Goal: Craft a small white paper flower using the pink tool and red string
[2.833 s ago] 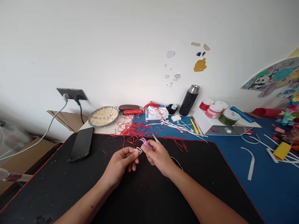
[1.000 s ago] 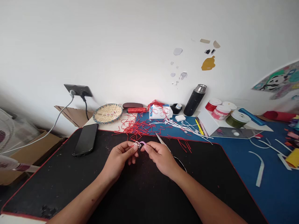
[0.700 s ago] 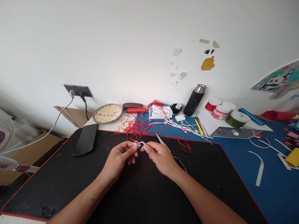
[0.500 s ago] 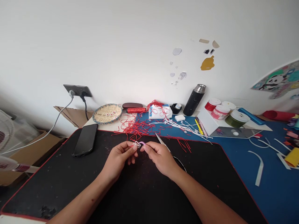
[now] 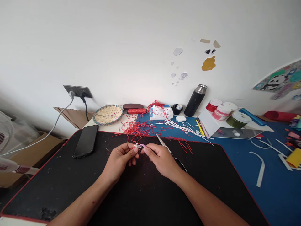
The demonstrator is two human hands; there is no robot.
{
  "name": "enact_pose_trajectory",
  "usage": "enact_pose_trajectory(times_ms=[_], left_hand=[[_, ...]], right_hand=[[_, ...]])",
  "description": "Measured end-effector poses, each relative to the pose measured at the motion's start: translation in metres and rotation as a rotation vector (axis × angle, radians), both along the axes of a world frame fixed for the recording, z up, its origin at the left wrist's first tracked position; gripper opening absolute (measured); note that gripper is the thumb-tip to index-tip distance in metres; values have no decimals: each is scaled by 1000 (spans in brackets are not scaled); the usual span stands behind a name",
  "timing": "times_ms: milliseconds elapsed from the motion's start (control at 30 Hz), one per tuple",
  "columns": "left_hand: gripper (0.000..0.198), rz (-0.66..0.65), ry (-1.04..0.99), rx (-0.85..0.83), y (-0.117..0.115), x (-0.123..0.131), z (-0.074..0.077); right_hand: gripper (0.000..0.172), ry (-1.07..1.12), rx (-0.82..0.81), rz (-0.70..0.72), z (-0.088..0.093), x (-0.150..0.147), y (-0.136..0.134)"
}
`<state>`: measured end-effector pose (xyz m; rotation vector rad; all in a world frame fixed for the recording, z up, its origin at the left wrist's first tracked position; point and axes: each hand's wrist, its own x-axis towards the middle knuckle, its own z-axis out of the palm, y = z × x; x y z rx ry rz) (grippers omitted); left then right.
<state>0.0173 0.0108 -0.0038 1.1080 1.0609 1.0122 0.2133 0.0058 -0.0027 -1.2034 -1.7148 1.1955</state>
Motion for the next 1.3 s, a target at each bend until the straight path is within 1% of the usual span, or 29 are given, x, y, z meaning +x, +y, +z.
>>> enact_pose_trajectory(times_ms=[467,633,867,1100,1167,1300], left_hand=[[35,16,11,7,-1,1,0],[34,22,17,7,-1,1,0],[39,30,39,6,-1,2,3],[41,38,47,5,-1,2,1],[41,36,52,-1,0,1,0],[41,32,66,-9,0,1,0]], right_hand=[[31,-22,29,26,2,0,-1],[32,-13,-15,30,3,0,-1],[38,0,-70,38,1,-1,-1],[34,-21,-45,39,2,-4,-3],[35,-9,-74,38,1,-5,-3],[39,83,-189,43,-8,-5,-2]])
